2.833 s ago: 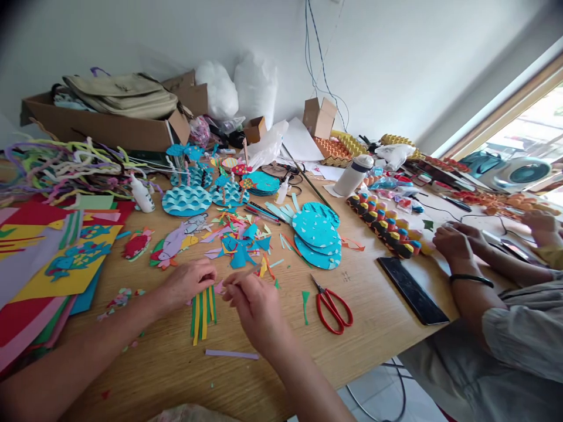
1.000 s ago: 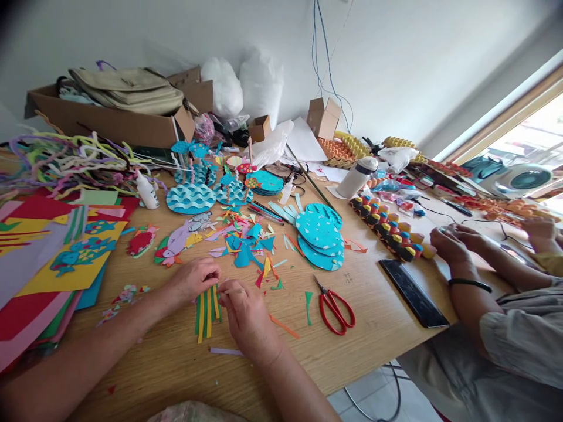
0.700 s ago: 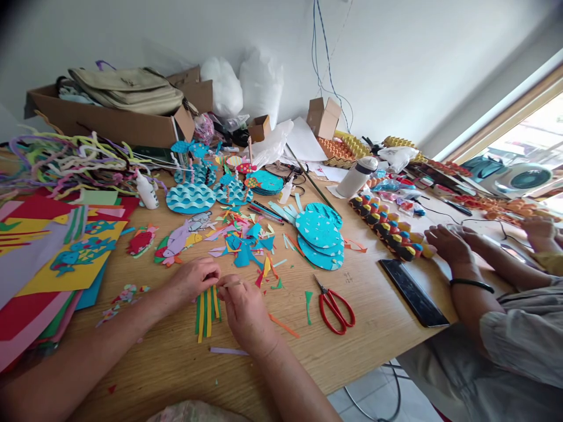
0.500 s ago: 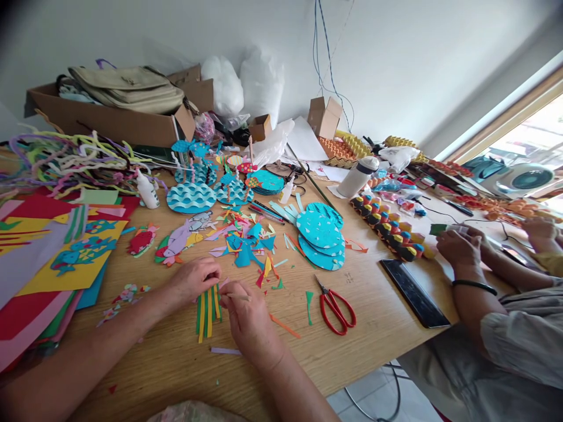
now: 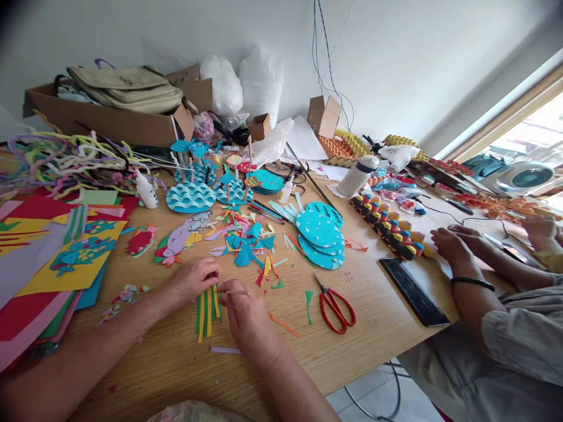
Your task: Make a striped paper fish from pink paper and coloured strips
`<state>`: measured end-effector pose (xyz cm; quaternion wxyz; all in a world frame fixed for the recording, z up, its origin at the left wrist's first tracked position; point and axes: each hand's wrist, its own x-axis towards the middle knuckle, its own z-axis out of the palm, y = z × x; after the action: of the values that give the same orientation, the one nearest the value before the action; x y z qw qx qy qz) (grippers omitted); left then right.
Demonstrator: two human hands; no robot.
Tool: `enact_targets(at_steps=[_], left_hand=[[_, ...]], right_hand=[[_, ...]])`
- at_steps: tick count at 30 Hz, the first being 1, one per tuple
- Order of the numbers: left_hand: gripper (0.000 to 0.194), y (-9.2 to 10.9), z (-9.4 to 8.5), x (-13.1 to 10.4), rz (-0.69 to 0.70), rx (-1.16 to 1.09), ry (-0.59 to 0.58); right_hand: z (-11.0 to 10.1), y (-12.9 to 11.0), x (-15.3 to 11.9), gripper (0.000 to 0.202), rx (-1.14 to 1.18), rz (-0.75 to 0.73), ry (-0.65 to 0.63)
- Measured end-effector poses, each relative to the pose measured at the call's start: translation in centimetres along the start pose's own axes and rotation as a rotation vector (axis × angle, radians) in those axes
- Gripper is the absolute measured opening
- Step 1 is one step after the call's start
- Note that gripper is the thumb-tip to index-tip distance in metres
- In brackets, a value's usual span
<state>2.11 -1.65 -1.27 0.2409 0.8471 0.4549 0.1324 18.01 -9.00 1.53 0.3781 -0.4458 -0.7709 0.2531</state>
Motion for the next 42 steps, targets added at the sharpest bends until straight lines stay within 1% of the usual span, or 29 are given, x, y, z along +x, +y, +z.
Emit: enact_targets(at_steps=[4,9,12,15,17,19,21,23,25,27,32,38,42], left_hand=[[0.015,0.2,-0.1,-0.1,0.003,0.003,0.005],[0.017,0.5,-0.8,-0.5,0.036,0.006,-0.007],[0.018,1.0,-1.7,-1.4,0.061,0.007,-0.003],[0.02,2.1,-2.2,-3.0,0.084,0.028,0.011],[0.022,2.9,-1.8,-4.2,0.135,0.112,-0.003],[0.021,3.8,-0.9,-5.3,0.18,0.247,-0.033],[0.024,4.4,0.2,-6.2,0.175,0.363,-0.059],[0.03,4.6,1.1,-6.7,0.149,0.415,-0.052],[0.037,4.6,1.6,-7.1,0.129,0.424,-0.036],[0.039,4.4,1.8,-7.2,0.115,0.421,-0.033],[0.035,4.0,2.2,-7.4,0.106,0.419,-0.043],[0.036,3.8,2.8,-7.7,0.116,0.442,-0.036],[0.038,3.7,2.9,-7.8,0.114,0.444,-0.028]], right_hand=[[-0.3,-0.2,-0.8,0.019,0.017,0.035,0.002],[-1.6,-0.4,-0.2,0.018,0.074,0.082,0.084],[-2.4,-0.4,0.4,0.017,0.089,0.089,0.111],[-2.7,-0.2,1.0,0.017,0.089,0.096,0.103],[-2.5,0.0,1.3,0.016,0.09,0.085,0.093],[-2.1,0.2,1.7,0.017,0.088,0.076,0.067],[-1.6,0.4,2.0,0.017,0.092,0.07,0.027],[-1.2,0.5,2.2,0.017,0.095,0.064,-0.007],[-1.0,0.5,2.3,0.016,0.086,0.058,-0.031],[-0.9,0.6,2.4,0.015,0.073,0.054,-0.056],[-0.7,1.0,2.7,0.017,0.075,0.044,-0.082],[-0.5,1.7,3.8,0.019,0.164,0.086,-0.102],[-0.7,1.6,4.2,0.018,0.137,0.102,-0.114]])
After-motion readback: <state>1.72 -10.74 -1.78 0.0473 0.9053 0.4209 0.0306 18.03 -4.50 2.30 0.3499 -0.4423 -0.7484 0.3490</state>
